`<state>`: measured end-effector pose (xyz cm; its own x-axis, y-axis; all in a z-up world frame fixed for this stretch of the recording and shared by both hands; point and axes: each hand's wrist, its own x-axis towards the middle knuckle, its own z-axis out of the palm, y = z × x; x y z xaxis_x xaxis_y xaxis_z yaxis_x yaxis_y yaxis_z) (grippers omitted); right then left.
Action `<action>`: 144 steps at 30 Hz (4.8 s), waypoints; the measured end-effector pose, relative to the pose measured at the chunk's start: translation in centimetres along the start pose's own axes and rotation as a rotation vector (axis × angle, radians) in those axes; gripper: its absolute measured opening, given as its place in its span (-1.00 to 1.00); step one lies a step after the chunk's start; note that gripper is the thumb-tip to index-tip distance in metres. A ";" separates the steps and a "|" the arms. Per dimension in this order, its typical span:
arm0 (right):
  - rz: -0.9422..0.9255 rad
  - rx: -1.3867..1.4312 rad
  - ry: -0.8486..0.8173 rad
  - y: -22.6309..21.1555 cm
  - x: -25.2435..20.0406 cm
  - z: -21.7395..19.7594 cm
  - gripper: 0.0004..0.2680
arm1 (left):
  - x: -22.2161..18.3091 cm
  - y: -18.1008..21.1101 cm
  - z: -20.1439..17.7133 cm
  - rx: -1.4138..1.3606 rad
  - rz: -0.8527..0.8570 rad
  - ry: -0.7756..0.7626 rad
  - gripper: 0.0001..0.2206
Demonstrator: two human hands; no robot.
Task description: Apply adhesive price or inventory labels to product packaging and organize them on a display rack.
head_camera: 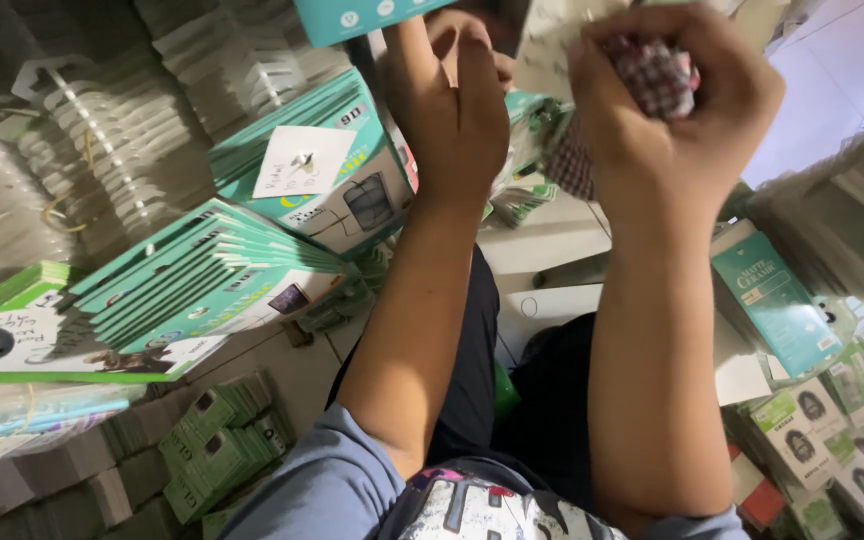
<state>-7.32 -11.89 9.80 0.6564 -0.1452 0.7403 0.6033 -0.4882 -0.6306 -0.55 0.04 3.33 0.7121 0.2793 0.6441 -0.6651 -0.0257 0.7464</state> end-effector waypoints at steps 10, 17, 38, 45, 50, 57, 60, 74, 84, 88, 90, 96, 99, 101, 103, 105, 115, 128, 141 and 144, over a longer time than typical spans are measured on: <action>0.262 0.165 -0.005 1.4 -2.5 -1.8 -0.89 | 0.2 -1.5 0.1 0.159 0.130 0.012 -0.67; 0.101 0.092 -0.083 0.6 -0.4 -0.1 -0.86 | 0.6 -0.8 -0.3 0.457 0.259 0.081 -0.67; -0.165 -0.147 0.042 -1.4 2.0 4.3 -0.87 | -0.5 -3.1 -0.9 0.433 0.166 0.071 -0.66; -0.208 -0.225 0.041 -1.6 1.9 5.0 -0.84 | -0.6 -1.5 -0.6 0.314 -0.089 0.082 -0.76; -0.187 -0.067 0.065 -1.3 1.5 5.5 -0.87 | -0.1 -1.7 -0.9 0.366 0.015 0.063 -0.77; -0.156 -0.063 0.062 -1.0 1.6 6.3 -0.89 | 0.0 -0.7 -0.6 0.496 0.077 0.092 -0.88; -0.166 -0.120 0.065 -1.3 1.6 6.4 -0.86 | -0.7 -1.7 -0.5 0.347 0.000 0.102 -0.83; -0.154 -0.240 -0.091 -1.7 0.0 5.7 -0.76 | -8.5 0.5 -1.4 0.212 -0.021 -0.041 -0.39; -0.078 -0.561 -0.198 -2.3 -0.5 6.0 -0.59 | -11.1 2.4 -3.6 0.007 -0.142 -0.267 -0.44; -0.100 -0.583 -0.181 -2.4 -0.4 6.5 -0.62 | -11.4 3.9 -4.6 -0.016 -0.204 -0.326 -0.45; -0.083 -0.545 -0.188 -2.7 -0.3 6.2 -0.59 | -12.3 4.1 -5.1 -0.274 -0.323 -0.358 -0.39; -0.045 -0.440 -0.290 -2.8 -1.1 3.9 -0.52 | -12.5 4.4 -5.8 -0.349 -0.494 -0.411 -0.45; -0.043 -0.249 -0.264 -3.9 -1.9 1.7 -0.63 | -13.1 2.8 -5.6 -0.468 -0.720 -0.326 -0.29; -0.027 -0.169 -0.234 -4.3 -3.2 0.5 -0.69 | -12.6 3.1 -5.5 -0.552 -0.808 -0.313 -0.28; -0.003 -0.090 -0.205 -3.5 -5.9 -0.7 -0.75 | -12.7 2.7 -5.4 -0.632 -0.905 -0.300 -0.27; 0.095 -0.100 -0.189 -1.5 -9.6 -1.7 -0.80 | -13.0 1.4 -5.1 -0.924 -1.167 -0.054 -0.50; 0.116 -0.358 -0.136 2.0 -15.7 -5.8 -0.87 | -17.2 6.0 -1.7 -1.008 -1.462 -0.302 -0.55; 0.379 -0.328 0.168 6.6 -20.1 -13.2 -0.80 | -17.6 6.0 0.1 -0.926 -1.647 -0.466 -0.68; 1.295 -0.774 0.482 14.4 -27.9 -28.2 -0.50 | -24.8 -7.9 18.3 0.264 -0.284 -1.168 -0.76; 1.264 -0.772 0.463 15.5 -27.9 -27.8 -0.54 | -26.4 -8.7 23.0 0.510 0.015 -1.184 -0.76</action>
<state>-28.84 -39.37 -14.16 0.2602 -0.9633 -0.0659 -0.6830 -0.1354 -0.7178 -8.44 -29.15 -16.34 0.6447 -0.7341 0.2130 -0.7007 -0.4563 0.5484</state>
